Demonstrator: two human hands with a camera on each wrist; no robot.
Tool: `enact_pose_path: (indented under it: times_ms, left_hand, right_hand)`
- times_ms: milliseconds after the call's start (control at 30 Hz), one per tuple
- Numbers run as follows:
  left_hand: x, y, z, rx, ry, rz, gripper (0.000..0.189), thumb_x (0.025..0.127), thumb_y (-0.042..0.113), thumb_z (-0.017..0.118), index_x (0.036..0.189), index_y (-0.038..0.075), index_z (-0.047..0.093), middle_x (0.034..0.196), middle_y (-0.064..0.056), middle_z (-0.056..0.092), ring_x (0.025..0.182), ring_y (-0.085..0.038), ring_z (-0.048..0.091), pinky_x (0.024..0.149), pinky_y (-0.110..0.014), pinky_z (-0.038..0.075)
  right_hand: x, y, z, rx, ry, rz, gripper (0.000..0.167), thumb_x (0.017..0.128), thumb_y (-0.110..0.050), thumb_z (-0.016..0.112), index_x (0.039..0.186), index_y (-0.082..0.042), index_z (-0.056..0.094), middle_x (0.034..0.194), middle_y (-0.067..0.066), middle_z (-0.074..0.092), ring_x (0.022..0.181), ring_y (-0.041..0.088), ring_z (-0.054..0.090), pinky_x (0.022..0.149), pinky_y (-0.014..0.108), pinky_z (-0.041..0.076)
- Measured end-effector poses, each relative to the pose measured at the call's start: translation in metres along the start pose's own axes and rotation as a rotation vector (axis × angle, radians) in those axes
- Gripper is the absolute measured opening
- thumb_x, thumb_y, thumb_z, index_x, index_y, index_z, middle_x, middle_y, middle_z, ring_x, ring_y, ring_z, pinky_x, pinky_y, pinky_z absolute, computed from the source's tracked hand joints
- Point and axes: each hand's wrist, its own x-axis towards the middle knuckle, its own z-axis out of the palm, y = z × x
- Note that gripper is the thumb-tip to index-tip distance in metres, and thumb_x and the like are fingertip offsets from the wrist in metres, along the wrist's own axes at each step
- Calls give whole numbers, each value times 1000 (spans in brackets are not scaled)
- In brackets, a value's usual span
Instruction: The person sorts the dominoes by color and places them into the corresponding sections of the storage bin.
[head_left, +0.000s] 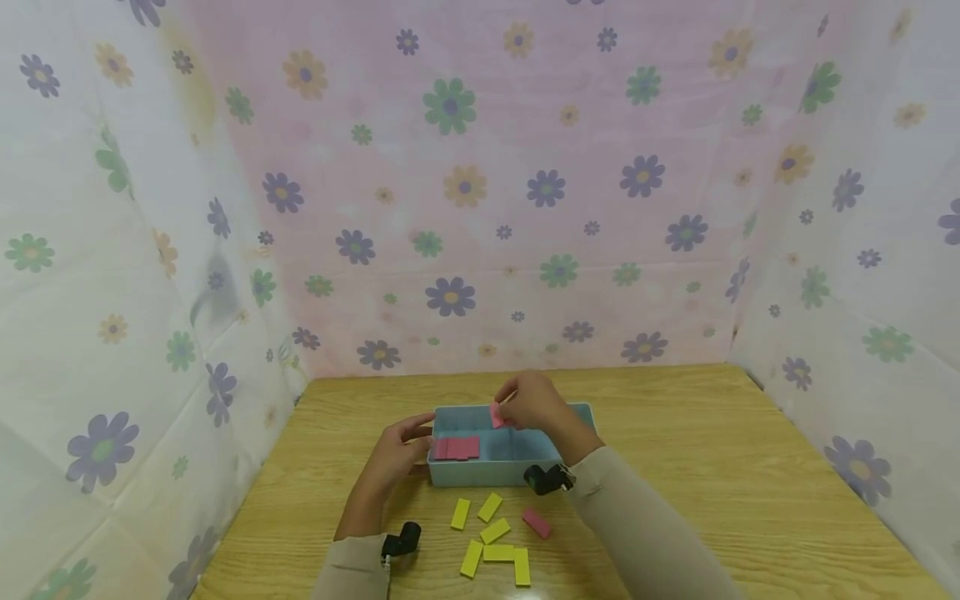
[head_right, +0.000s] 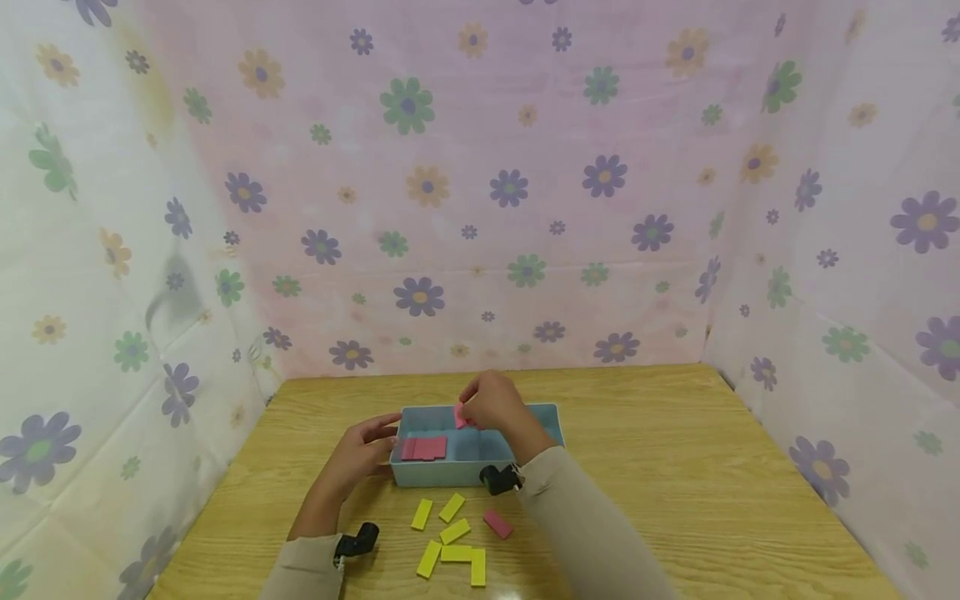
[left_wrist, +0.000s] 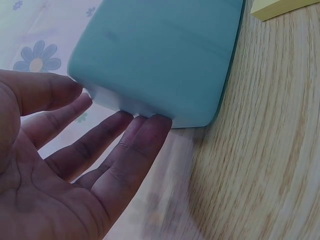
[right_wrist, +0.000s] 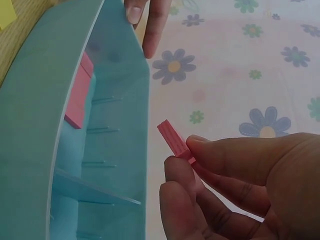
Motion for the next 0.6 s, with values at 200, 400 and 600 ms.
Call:
enact_pose_path:
  times_ms: [200,400,600]
  left_hand:
    - [0,-1,0,-2,-6,-7,48,103,10,58,150,12,54,147,-23,56,125,-41,63,90,-54,61]
    - [0,0,0,-23,-14,-20,48,103,9,57,151,12,54,148,-24,55,126,-41,62,88,-53,62]
    - [1,0,-1,-18,-7,-16,48,103,9,58,150,13,55,147,-23,56,125,-40,63,88,-53,62]
  right_hand:
    - [7,1,9,14,2,23,19,92,-6,75,109,1,75,83,10,76,80,29,77,68,39,64]
    - [14,1,13,-66,10,38,17,90,-7,76,106,0,78,87,10,76,68,20,72,57,32,60]
    - [22,1,17,-170,33,85,7,87,-5,76,92,-3,81,80,9,74,57,16,67,49,27,56]
